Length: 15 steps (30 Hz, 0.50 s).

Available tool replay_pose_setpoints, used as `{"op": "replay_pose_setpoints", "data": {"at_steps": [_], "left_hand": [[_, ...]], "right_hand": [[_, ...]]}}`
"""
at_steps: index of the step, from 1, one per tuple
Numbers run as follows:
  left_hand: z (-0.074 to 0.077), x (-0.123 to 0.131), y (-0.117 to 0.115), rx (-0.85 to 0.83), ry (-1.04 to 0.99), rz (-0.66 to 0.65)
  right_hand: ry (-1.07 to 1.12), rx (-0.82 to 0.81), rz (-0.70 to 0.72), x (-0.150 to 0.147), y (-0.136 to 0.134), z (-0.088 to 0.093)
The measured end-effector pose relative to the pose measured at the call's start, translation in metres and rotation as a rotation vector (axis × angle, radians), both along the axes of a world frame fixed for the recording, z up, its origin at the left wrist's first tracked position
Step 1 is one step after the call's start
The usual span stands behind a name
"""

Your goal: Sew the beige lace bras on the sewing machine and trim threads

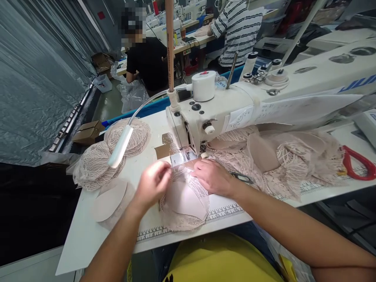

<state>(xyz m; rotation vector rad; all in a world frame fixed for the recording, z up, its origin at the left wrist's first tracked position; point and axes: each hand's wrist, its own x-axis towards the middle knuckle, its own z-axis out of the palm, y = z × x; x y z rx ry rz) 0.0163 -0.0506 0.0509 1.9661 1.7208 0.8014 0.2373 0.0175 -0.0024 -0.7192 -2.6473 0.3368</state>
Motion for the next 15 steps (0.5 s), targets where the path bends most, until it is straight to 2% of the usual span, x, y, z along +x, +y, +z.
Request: {"op": "replay_pose_setpoints", "data": {"at_steps": [3, 6, 9, 15], "left_hand": [[-0.013, 0.028, -0.004, -0.005, 0.232, -0.221], [-0.022, 0.040, 0.003, 0.050, 0.355, -0.305], [-0.022, 0.040, 0.010, 0.053, 0.396, -0.330], [-0.022, 0.033, 0.017, 0.006, 0.502, -0.277]], "right_hand": [[0.006, -0.011, -0.062, 0.000, 0.001, 0.001], [-0.008, 0.002, -0.117, -0.001, 0.000, 0.003], [-0.102, 0.038, -0.161, -0.003, -0.002, 0.005], [-0.180, 0.047, -0.213, -0.007, -0.003, 0.006]]}}
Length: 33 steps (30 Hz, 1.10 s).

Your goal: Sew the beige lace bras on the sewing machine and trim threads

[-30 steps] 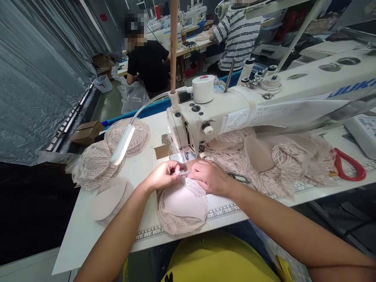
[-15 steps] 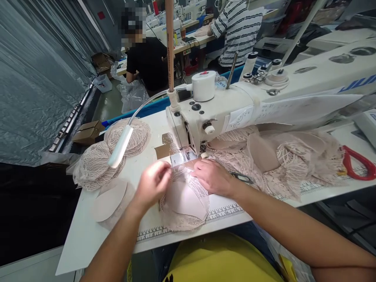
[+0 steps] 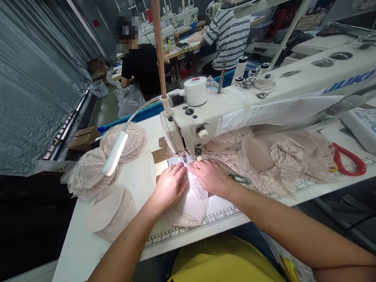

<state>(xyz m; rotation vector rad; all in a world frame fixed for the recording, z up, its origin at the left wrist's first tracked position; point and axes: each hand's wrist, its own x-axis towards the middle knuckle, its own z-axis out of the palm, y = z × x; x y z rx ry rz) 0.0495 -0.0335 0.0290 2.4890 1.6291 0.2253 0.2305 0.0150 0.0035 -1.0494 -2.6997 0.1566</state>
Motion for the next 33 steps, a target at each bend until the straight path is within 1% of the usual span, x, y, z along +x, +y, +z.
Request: {"op": "replay_pose_setpoints", "data": {"at_steps": [4, 8, 13, 15, 17, 19, 22, 24, 28, 33], "left_hand": [[-0.004, -0.006, 0.007, -0.019, 0.002, -0.031], [-0.006, -0.018, 0.017, -0.030, 0.000, -0.112], [-0.005, -0.027, 0.029, -0.055, 0.033, -0.184], [-0.003, -0.029, 0.030, -0.077, 0.053, -0.201], [0.000, -0.031, 0.028, -0.083, 0.068, -0.188], [0.003, -0.031, 0.022, -0.048, 0.066, -0.150], [0.006, -0.026, 0.006, 0.035, -0.025, -0.120], [0.006, -0.019, -0.004, 0.059, -0.102, -0.108], [-0.002, -0.009, -0.013, 0.086, -0.120, -0.059], [-0.011, -0.014, -0.012, 0.079, -0.257, 0.002]], "right_hand": [[-0.002, -0.013, -0.033, -0.003, 0.001, 0.000], [-0.022, -0.009, -0.055, -0.006, 0.000, 0.001], [-0.022, 0.013, -0.068, -0.008, 0.000, 0.002], [-0.009, 0.021, -0.050, -0.007, 0.000, 0.001], [0.023, 0.020, -0.016, -0.004, 0.001, -0.001], [0.084, 0.013, 0.005, -0.001, 0.002, -0.005], [0.184, 0.003, -0.005, 0.003, 0.005, -0.011], [0.218, -0.005, -0.013, 0.005, 0.006, -0.013], [0.238, -0.024, -0.010, 0.005, 0.007, -0.012], [0.235, -0.048, -0.017, 0.007, 0.004, -0.002]]}}
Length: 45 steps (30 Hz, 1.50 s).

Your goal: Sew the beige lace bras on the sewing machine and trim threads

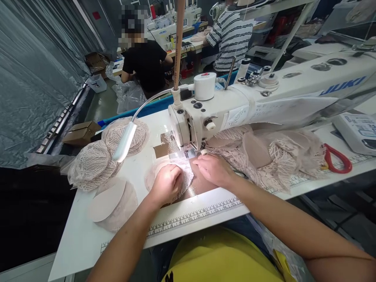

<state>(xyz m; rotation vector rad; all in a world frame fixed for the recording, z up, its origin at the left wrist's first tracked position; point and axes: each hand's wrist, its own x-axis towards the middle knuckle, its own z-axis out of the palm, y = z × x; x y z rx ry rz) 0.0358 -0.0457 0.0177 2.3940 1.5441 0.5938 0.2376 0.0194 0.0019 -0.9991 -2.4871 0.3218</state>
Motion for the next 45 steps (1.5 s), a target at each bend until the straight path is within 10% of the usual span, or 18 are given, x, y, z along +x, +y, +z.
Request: {"op": "replay_pose_setpoints", "data": {"at_steps": [9, 17, 35, 45], "left_hand": [[0.002, -0.010, 0.000, -0.070, -0.110, -0.011], [-0.002, -0.011, -0.006, 0.033, 0.083, -0.241], [-0.004, -0.005, -0.011, 0.068, 0.321, -0.242], [0.000, -0.002, -0.010, 0.078, 0.264, -0.273]], "right_hand": [[-0.285, -0.096, 0.270, 0.004, -0.026, 0.018], [-0.268, 0.077, 0.137, 0.010, -0.053, -0.003], [-0.025, 0.109, 0.096, 0.015, -0.051, -0.012], [-0.301, 0.002, 0.106, 0.006, -0.042, -0.001]]}}
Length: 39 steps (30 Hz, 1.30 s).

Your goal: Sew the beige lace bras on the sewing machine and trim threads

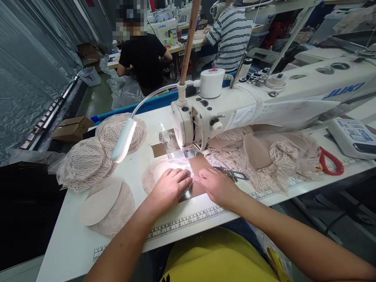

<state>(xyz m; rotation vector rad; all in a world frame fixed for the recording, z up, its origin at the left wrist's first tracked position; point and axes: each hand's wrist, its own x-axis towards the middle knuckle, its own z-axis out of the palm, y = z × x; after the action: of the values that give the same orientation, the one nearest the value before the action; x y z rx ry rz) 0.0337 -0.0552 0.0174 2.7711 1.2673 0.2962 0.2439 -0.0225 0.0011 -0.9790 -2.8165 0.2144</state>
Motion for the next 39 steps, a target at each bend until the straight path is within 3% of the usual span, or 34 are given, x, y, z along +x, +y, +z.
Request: {"op": "replay_pose_setpoints", "data": {"at_steps": [8, 15, 22, 39], "left_hand": [[-0.003, 0.004, 0.000, -0.007, 0.063, 0.100], [-0.005, 0.006, 0.002, -0.012, 0.066, 0.146], [-0.003, 0.007, 0.004, -0.023, 0.050, 0.145], [-0.004, 0.005, 0.014, 0.040, 0.032, 0.142]], "right_hand": [[0.069, 0.050, -0.017, 0.001, -0.002, -0.012], [0.087, 0.069, -0.031, 0.000, -0.005, -0.008], [0.089, 0.127, -0.045, -0.002, -0.005, -0.008], [0.012, 0.037, -0.122, -0.009, -0.002, -0.006]]}}
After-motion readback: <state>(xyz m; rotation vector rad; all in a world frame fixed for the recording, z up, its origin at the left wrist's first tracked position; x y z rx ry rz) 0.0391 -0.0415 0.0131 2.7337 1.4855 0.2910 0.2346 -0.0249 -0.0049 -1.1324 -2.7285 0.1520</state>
